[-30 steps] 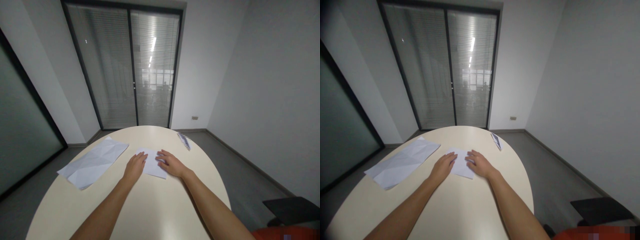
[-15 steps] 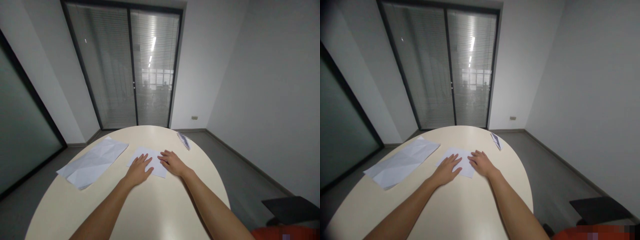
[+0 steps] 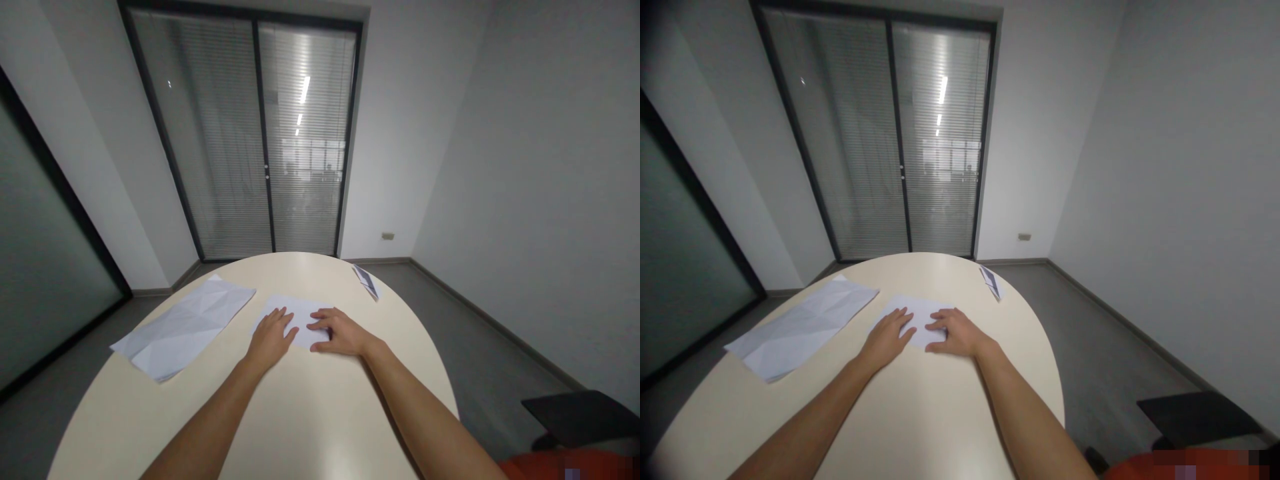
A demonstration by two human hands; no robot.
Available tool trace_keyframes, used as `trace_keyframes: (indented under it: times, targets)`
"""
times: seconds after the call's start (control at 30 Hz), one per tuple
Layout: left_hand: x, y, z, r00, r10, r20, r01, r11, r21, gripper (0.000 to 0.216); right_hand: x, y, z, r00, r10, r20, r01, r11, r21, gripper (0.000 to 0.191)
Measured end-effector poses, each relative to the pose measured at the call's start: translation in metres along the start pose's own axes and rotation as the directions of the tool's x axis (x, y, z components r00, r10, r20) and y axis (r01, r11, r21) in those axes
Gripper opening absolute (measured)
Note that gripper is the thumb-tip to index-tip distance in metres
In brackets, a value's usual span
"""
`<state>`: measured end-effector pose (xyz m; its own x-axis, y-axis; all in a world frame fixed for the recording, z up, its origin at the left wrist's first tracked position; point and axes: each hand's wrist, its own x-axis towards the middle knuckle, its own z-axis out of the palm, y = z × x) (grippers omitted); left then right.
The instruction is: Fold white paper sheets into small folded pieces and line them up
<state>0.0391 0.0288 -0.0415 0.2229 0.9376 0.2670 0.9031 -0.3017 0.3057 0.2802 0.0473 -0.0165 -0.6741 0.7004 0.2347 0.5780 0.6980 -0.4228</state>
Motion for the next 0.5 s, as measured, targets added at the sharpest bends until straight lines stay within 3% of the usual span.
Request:
trace_keyframes:
  times: [0.17, 0.37, 0.5]
  targets:
    - [-0.002, 0.001, 0.0, 1.0, 0.015, 0.022, -0.016, 1.0, 0.015, 0.056, 0.0, -0.003, 0.0, 1.0, 0.002, 0.009, -0.002, 1.0, -0.01, 0.073]
    - [-0.001, 0.003, 0.0, 0.999, 0.0, 0.045, 0.0, 1.0, 0.012, 0.056, 0.0, -0.009, -0.005, 0.999, -0.027, 0.02, 0.027, 1.0, 0.004, 0.05]
    - [0.0, 0.002, 0.001, 0.999, -0.017, 0.028, 0.017, 1.0, 0.013, 0.056, 0.001, -0.012, -0.007, 0.999, -0.034, 0.032, 0.034, 0.999, 0.002, 0.045]
